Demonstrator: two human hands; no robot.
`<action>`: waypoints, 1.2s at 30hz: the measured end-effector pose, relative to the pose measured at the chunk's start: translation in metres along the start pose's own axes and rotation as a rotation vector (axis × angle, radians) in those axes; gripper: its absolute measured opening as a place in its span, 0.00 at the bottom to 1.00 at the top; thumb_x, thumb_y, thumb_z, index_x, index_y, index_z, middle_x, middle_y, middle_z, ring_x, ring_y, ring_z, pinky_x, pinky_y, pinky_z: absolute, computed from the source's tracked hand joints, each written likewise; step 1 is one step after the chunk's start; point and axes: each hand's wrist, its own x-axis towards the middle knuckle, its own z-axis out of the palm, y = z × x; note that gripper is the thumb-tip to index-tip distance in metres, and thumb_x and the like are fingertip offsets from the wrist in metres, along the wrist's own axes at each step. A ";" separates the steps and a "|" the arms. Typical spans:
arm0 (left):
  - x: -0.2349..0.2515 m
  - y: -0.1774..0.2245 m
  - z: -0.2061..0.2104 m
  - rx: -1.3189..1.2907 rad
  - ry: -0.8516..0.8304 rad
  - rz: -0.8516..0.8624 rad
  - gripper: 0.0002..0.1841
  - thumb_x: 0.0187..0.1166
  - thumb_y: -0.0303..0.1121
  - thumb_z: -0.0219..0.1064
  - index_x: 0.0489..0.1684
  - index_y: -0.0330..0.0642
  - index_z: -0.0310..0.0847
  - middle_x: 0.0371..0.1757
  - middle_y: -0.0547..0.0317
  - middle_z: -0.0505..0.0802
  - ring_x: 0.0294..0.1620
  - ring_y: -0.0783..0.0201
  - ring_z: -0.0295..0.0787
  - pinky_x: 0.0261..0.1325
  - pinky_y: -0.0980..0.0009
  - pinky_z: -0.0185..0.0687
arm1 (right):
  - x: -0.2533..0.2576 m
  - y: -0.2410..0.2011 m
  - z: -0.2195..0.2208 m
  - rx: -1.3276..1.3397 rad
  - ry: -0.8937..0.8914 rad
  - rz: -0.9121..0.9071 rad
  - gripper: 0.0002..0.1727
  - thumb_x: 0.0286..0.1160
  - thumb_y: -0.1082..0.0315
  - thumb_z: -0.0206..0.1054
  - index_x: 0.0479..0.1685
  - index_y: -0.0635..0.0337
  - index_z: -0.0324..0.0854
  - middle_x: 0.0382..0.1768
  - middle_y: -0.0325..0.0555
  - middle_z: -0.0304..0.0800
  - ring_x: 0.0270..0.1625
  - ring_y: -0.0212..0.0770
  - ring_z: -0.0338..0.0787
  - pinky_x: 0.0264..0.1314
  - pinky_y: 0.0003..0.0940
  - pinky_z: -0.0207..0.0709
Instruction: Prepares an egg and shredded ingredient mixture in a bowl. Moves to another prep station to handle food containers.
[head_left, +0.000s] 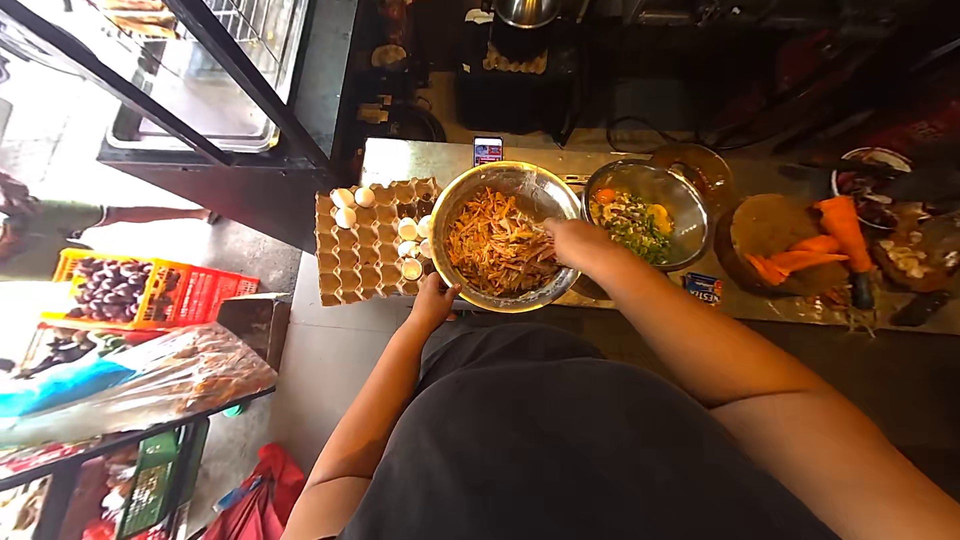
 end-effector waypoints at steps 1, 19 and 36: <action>0.000 0.001 0.000 0.010 -0.004 -0.001 0.20 0.89 0.38 0.63 0.67 0.31 0.69 0.56 0.37 0.85 0.45 0.50 0.92 0.47 0.52 0.92 | -0.011 0.006 -0.008 -0.016 0.033 -0.004 0.21 0.91 0.70 0.52 0.79 0.52 0.75 0.63 0.69 0.88 0.68 0.73 0.86 0.64 0.75 0.78; 0.003 0.028 -0.020 0.492 -0.118 -0.031 0.26 0.90 0.50 0.59 0.68 0.32 0.74 0.58 0.38 0.86 0.51 0.48 0.92 0.52 0.49 0.90 | -0.037 0.001 0.032 0.222 0.046 0.189 0.26 0.83 0.75 0.59 0.80 0.56 0.74 0.59 0.65 0.89 0.59 0.67 0.91 0.52 0.66 0.84; 0.026 0.224 0.096 0.542 -0.018 0.888 0.26 0.84 0.37 0.64 0.74 0.27 0.71 0.61 0.33 0.86 0.56 0.47 0.86 0.60 0.52 0.84 | -0.118 0.204 0.123 0.570 0.495 -0.070 0.20 0.95 0.62 0.50 0.74 0.54 0.82 0.58 0.60 0.88 0.64 0.59 0.88 0.71 0.55 0.79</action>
